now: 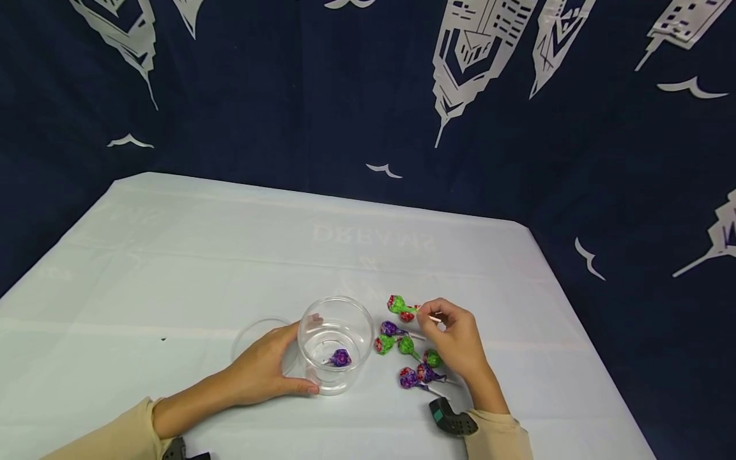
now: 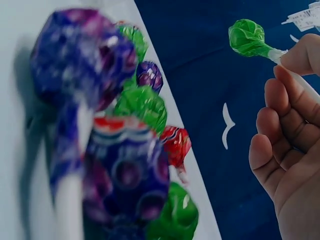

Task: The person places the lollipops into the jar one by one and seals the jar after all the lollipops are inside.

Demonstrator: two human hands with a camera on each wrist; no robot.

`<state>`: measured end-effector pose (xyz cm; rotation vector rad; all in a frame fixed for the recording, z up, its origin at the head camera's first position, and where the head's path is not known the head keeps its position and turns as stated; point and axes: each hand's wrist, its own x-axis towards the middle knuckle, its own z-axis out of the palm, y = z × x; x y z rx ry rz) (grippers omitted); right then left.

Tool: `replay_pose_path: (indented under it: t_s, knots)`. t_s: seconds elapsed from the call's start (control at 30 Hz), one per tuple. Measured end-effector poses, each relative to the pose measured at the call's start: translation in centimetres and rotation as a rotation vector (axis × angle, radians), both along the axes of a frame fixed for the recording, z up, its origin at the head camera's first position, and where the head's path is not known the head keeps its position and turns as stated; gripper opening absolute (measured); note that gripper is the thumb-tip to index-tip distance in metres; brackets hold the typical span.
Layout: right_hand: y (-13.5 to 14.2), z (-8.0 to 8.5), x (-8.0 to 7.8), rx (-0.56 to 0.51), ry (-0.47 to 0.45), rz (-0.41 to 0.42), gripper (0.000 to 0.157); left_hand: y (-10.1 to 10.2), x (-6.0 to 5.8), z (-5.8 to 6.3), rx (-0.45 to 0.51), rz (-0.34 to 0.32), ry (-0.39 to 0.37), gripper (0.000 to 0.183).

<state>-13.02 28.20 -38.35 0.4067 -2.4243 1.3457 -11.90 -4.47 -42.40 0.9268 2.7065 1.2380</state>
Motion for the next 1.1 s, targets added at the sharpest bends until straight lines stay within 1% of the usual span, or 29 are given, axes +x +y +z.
replay_pose_path:
  t_s: [0.17,0.43,0.63,0.73,0.87,1.0,1.1]
  knots:
    - [-0.4,0.6,0.3,-0.043,0.018,0.016,0.011,-0.1,0.1,0.0,0.000,0.002,0.005,0.106]
    - [-1.2,1.5,0.8,-0.172,0.089,0.044,0.023,-0.2,0.1,0.1,-0.004,0.001,0.022,0.106]
    - [-1.7,2.1,1.2,-0.250,0.086,0.057,0.025,-0.3,0.0,0.0,-0.010,0.002,0.040,0.105]
    - [-1.9,2.3,1.4,-0.305,0.097,0.095,0.024,-0.3,0.0,0.0,-0.009,0.002,0.048,0.105]
    - [-2.2,2.5,1.4,-0.358,0.146,0.164,0.024,-0.2,0.0,0.0,-0.010,0.001,0.039,0.106]
    - [-2.6,2.8,1.2,-0.368,0.204,0.225,0.021,-0.1,0.0,0.1,-0.009,-0.005,0.034,0.106]
    - [-3.0,2.9,1.1,-0.364,0.207,0.244,0.021,0.0,-0.1,0.1,-0.009,-0.009,0.034,0.106]
